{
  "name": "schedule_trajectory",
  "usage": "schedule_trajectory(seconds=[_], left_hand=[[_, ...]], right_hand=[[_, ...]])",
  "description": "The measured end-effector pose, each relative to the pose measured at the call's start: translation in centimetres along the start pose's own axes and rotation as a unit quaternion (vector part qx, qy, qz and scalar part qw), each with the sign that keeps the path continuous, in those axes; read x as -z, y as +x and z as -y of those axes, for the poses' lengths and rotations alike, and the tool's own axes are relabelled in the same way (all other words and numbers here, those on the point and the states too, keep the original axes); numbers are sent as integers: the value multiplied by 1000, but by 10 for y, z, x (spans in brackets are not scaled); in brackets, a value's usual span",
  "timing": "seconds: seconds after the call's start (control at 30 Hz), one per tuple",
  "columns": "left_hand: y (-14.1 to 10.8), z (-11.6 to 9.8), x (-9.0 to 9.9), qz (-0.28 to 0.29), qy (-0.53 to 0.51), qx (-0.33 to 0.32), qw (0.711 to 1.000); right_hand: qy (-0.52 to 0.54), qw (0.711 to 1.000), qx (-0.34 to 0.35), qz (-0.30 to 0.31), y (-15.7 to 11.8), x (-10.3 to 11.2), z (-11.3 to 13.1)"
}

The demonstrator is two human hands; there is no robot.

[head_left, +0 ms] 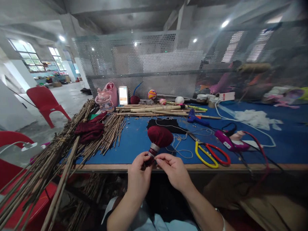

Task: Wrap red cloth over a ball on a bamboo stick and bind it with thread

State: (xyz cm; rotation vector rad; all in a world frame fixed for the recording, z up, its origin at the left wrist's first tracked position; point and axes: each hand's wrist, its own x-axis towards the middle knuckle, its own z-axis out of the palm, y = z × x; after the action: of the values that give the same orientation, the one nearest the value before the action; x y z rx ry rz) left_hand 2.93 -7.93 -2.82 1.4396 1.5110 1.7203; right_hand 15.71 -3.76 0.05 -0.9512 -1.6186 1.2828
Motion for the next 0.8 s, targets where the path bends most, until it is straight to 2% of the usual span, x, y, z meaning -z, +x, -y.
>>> schedule_trajectory(seconds=[0.1,0.27,0.4,0.53,0.67,0.8], left_hand=[[-1,0,0,3,-16,9,1000],[-3,-6,0,-6,-77,24,997],[-2,-19,3,-8,-103,66,993],[-1,-35,9,-12,-140,117,983],[-2,-50,17,44,-192,201,960],[-2,-54,25,118,-248,242,930]], right_hand=[[4,1000,-11,-1,1,3,-4],[73,997,-22,2,2,6,-8],[90,996,-23,-16,1,4,-4],[153,987,-34,22,1,-3,0],[215,971,-51,86,4,-4,5],[222,962,-67,143,7,-2,12]])
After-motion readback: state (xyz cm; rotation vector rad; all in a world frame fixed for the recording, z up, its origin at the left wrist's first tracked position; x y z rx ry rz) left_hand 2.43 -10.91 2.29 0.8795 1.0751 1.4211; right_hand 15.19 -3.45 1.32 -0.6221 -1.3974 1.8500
